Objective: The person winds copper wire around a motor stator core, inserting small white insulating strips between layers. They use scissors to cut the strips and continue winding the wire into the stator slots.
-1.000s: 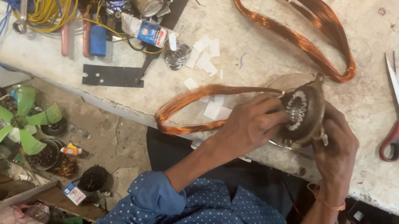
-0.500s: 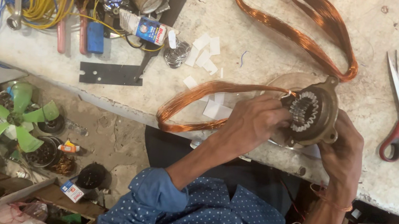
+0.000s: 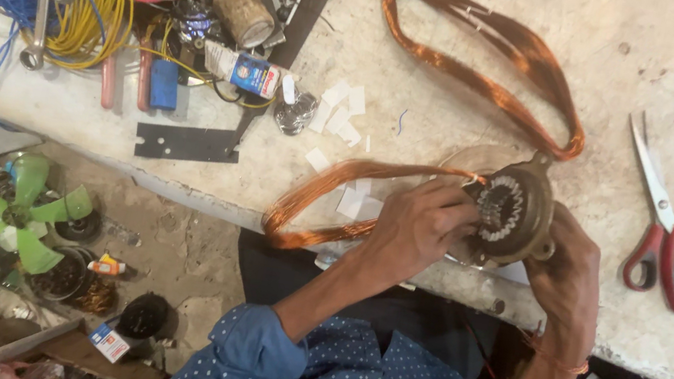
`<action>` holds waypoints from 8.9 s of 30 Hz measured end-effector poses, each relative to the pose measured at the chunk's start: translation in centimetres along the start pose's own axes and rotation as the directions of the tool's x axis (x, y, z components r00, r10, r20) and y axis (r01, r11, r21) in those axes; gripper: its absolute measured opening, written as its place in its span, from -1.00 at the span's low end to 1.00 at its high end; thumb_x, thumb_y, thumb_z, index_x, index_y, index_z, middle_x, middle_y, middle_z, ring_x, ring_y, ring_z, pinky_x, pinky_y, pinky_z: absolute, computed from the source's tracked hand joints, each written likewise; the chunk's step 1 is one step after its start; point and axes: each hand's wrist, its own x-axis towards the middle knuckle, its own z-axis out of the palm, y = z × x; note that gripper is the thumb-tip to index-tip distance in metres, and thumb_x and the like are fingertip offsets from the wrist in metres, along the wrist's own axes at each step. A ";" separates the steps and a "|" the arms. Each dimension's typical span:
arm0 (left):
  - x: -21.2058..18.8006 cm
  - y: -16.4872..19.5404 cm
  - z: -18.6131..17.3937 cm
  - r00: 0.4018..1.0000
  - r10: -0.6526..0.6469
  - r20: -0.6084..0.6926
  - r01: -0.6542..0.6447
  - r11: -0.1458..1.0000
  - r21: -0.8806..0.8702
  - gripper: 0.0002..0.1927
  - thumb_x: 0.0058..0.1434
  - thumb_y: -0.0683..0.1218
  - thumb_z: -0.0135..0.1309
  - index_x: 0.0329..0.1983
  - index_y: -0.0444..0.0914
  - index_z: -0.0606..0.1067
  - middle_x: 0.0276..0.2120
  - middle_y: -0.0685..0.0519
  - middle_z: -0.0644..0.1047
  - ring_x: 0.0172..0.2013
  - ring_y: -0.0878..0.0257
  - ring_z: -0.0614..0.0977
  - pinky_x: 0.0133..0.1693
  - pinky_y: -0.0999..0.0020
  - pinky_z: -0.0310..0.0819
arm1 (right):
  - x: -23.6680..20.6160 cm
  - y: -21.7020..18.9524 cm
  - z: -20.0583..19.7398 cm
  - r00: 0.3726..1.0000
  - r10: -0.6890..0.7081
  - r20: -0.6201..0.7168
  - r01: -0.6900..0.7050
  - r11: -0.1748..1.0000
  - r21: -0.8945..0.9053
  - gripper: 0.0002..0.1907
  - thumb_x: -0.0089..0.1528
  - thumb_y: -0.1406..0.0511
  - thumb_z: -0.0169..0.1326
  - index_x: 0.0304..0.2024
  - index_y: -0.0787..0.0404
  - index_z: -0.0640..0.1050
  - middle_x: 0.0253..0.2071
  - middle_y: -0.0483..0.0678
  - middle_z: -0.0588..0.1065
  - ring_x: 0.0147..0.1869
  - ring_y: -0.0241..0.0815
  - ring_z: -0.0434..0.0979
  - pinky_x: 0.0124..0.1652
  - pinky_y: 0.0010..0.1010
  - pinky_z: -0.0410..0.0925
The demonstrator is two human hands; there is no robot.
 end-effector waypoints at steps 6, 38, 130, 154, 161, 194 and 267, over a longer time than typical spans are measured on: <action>0.0 -0.6 -0.1 0.998 -0.030 0.054 0.031 0.999 -0.016 -0.83 0.09 -0.16 0.25 -0.24 -0.25 0.61 -0.21 0.02 0.61 -0.02 0.07 0.60 0.02 0.11 0.47 | 0.1 0.0 -0.2 0.995 0.058 0.083 -0.064 0.995 0.080 -0.74 0.19 0.53 0.18 -0.04 0.43 0.58 0.18 0.09 0.52 0.10 -0.12 0.57 0.01 -0.40 0.44; -1.5 -1.9 0.3 0.958 -0.126 0.258 0.179 0.965 -0.193 -0.41 0.21 0.11 0.24 0.21 -0.29 0.50 0.28 -0.05 0.39 0.35 0.00 0.35 0.33 -0.10 0.19 | -0.7 1.4 0.6 0.999 0.046 -0.012 -0.044 0.983 0.179 -0.57 0.15 0.43 0.27 0.10 0.25 0.59 0.15 -0.05 0.54 0.17 -0.24 0.57 0.12 -0.41 0.48; 1.1 -10.0 -12.4 0.990 -0.110 0.084 0.087 0.966 0.245 -0.68 0.10 -0.34 0.21 -0.04 -0.35 0.55 -0.14 -0.08 0.48 -0.14 -0.03 0.62 -0.13 0.11 0.51 | -0.7 1.7 0.5 0.998 0.054 -0.027 -0.050 0.990 0.130 -0.50 0.12 0.50 0.28 0.13 0.25 0.58 0.23 -0.03 0.53 0.21 -0.21 0.57 0.11 -0.37 0.51; 5.0 -11.7 -11.8 0.951 -0.310 -0.017 0.310 0.951 0.007 -0.89 0.17 -0.12 0.26 -0.32 -0.27 0.65 -0.27 0.02 0.59 -0.41 0.21 0.61 -0.32 0.28 0.50 | -0.5 0.6 0.5 0.997 0.074 -0.022 -0.069 0.980 0.187 -0.43 0.09 0.62 0.17 0.17 0.31 0.54 0.25 -0.02 0.49 0.25 -0.22 0.52 0.16 -0.43 0.43; 5.2 -8.4 -12.8 0.858 -0.483 0.173 0.508 0.754 -0.416 -0.79 0.36 -0.05 0.01 -0.16 -0.29 0.54 -0.43 0.08 0.69 -0.54 0.43 0.67 -0.51 0.50 0.47 | -0.4 0.5 0.7 0.997 0.072 -0.027 -0.067 0.985 0.156 -0.48 0.11 0.57 0.24 0.15 0.29 0.57 0.21 -0.04 0.52 0.22 -0.23 0.55 0.15 -0.42 0.47; -1.7 2.6 0.2 0.979 -0.182 -0.092 0.166 0.973 -0.161 -0.57 0.17 -0.47 0.01 0.08 -0.36 0.56 0.04 -0.13 0.55 0.04 -0.02 0.63 0.02 0.29 0.64 | -0.8 1.3 0.7 0.998 0.061 -0.034 -0.056 0.990 0.130 -0.50 0.12 0.50 0.29 0.14 0.21 0.59 0.17 -0.08 0.55 0.21 -0.23 0.56 0.15 -0.37 0.47; 1.6 2.1 0.0 0.941 -0.302 0.152 0.299 0.953 0.041 -0.72 0.04 -0.24 0.22 -0.15 -0.19 0.62 -0.32 0.02 0.52 -0.21 0.07 0.62 -0.21 0.11 0.48 | -0.4 0.2 0.2 0.999 -0.002 -0.037 0.002 1.000 0.015 -0.57 0.14 0.52 0.21 0.09 0.36 0.57 0.13 0.04 0.55 0.13 -0.19 0.58 0.09 -0.39 0.43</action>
